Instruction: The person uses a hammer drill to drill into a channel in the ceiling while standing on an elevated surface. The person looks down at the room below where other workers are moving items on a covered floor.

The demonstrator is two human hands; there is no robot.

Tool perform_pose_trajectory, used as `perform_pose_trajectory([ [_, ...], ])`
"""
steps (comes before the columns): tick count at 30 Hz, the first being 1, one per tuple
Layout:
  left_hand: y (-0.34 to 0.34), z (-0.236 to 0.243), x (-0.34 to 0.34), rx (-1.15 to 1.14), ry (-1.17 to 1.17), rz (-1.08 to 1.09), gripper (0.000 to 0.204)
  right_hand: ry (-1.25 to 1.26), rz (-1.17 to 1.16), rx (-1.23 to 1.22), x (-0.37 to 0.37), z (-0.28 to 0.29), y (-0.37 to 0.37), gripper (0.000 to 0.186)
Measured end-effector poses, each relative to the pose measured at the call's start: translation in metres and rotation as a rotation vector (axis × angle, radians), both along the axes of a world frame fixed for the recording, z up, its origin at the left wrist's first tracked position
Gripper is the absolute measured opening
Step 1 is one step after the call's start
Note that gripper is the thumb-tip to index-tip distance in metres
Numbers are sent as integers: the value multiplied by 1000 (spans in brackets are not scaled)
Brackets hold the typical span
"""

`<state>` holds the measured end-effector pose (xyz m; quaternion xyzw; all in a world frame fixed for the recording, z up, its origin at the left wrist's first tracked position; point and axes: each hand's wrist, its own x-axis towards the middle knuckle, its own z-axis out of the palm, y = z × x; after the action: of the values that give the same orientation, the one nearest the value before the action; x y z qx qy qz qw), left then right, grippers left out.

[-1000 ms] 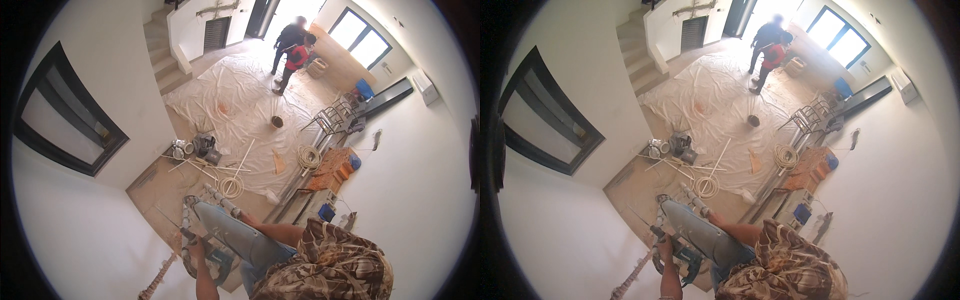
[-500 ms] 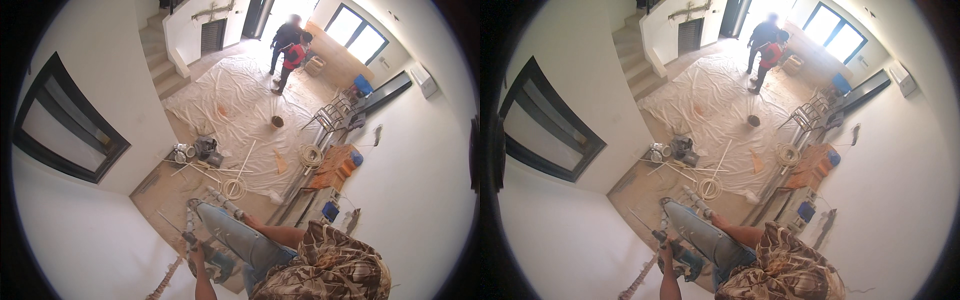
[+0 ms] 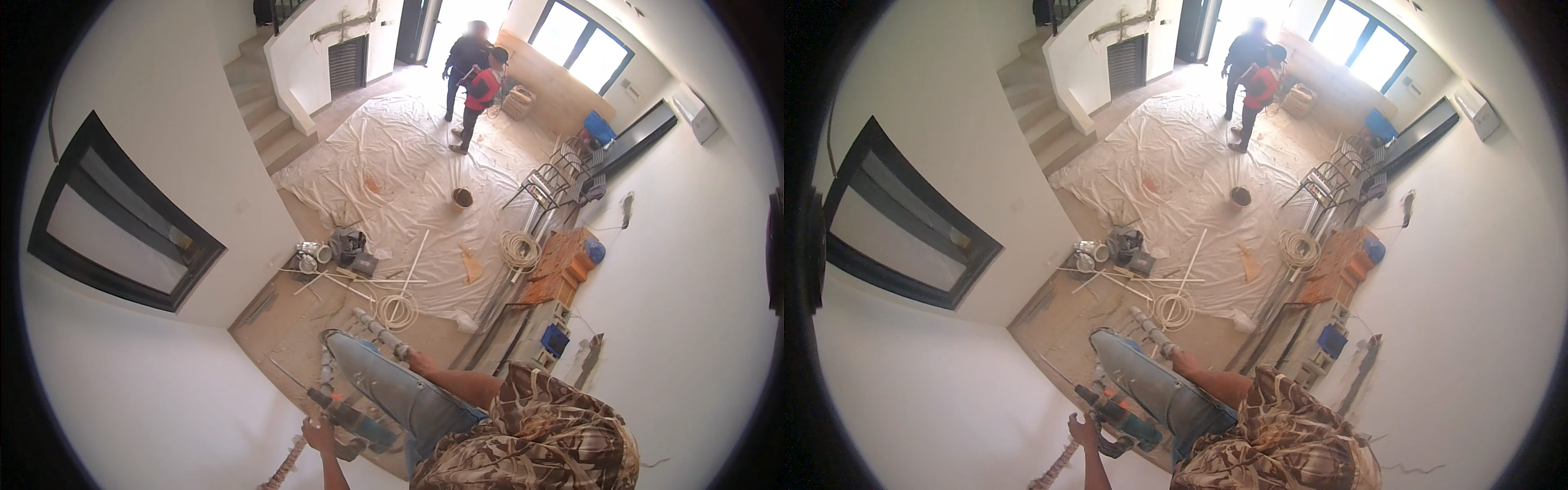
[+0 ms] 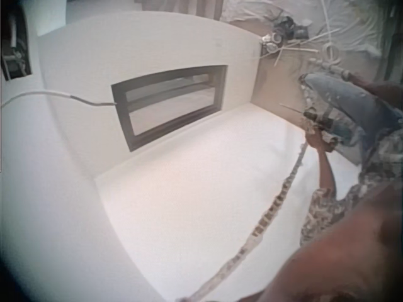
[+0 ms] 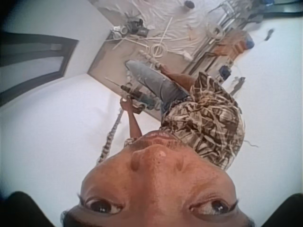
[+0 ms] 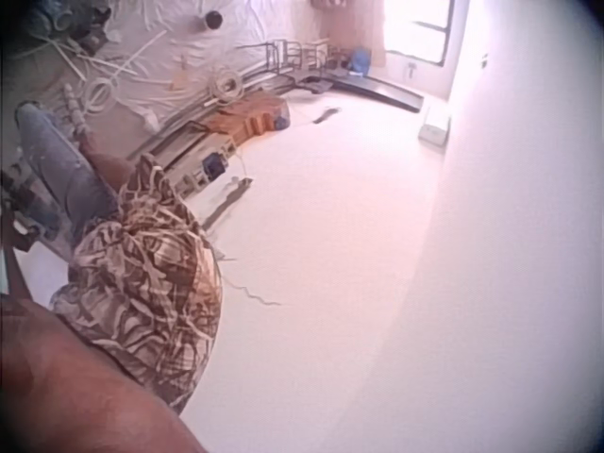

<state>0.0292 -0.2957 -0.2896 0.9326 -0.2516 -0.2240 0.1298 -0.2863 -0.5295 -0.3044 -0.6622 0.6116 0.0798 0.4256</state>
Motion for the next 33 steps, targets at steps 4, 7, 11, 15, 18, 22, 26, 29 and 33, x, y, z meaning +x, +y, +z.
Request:
perform_pose_trajectory([
  [4,33,-59,17,172,225,153,67,50,-7,13,0,0,0,22],
  [7,47,-93,27,102,343,168,66,31,-20,24,-1,-1,0,24],
  [11,53,-73,17,42,326,45,62,39,5,4,-4,-15,1,26],
  [15,34,-21,-3,174,160,-21,53,4,-53,-3,-5,-31,-1,29],
  [18,17,3,-15,315,71,-18,44,16,39,22,-8,-31,-1,31],
  [22,7,15,-22,367,26,-2,41,69,65,18,-13,-23,-2,32],
  [26,8,18,-22,360,4,-35,42,41,59,-21,-15,-28,-1,32],
  [29,10,17,-20,338,13,-58,38,33,60,7,-15,-39,-3,32],
  [33,11,15,-19,348,21,-35,41,-18,68,37,-17,-35,-3,30],
])
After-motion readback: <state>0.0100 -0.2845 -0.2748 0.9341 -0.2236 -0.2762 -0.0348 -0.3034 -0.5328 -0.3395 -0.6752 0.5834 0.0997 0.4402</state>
